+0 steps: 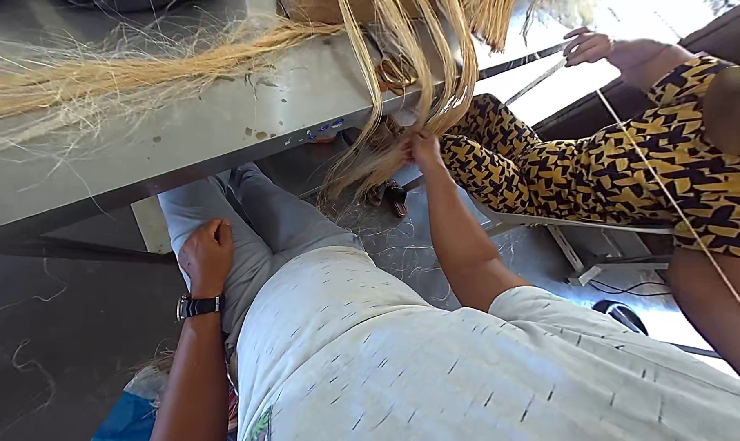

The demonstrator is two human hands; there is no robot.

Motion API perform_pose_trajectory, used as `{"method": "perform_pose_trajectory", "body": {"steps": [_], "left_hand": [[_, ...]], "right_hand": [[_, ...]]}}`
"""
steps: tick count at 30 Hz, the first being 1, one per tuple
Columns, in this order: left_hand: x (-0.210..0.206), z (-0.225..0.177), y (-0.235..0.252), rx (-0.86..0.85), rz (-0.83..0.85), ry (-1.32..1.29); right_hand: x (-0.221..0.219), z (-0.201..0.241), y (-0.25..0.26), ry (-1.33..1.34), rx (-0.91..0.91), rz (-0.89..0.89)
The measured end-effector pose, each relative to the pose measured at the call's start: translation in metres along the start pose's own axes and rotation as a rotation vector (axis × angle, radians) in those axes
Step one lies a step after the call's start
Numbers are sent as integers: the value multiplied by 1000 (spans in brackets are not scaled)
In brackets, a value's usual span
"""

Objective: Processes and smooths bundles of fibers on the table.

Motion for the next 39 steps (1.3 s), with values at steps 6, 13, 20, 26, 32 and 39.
{"method": "perform_pose_trajectory", "body": {"steps": [6,13,20,26,32,39], "left_hand": [[-2,2,0,-4,-1,2],[-3,3,0,-6,-13,14],[-2,1,-1,5,-5,-2],[-2,2,-2,-15,-18,-7],[-3,3,-2,-18,-23,-9],[-3,4,-1,-26,-35,7]], "right_hand": [[53,-15,-11,-213,-113,-115],[12,-3,-49,-140,-149,209],[-42,38,-43,276,125,309],[15,42,-32,432,154,84],[88,8,-39,-117,-21,-179],[40,-7,-64,-332,-253,349]]}}
Point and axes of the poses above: each hand's wrist, its own y-axis towards the middle knuckle, its own x-axis out of the back of the hand, z = x × y, the point moved 1 cm from there along y, towards the middle knuckle, and after that the axes turned 13 degrees about y, right-handed, at the moved point
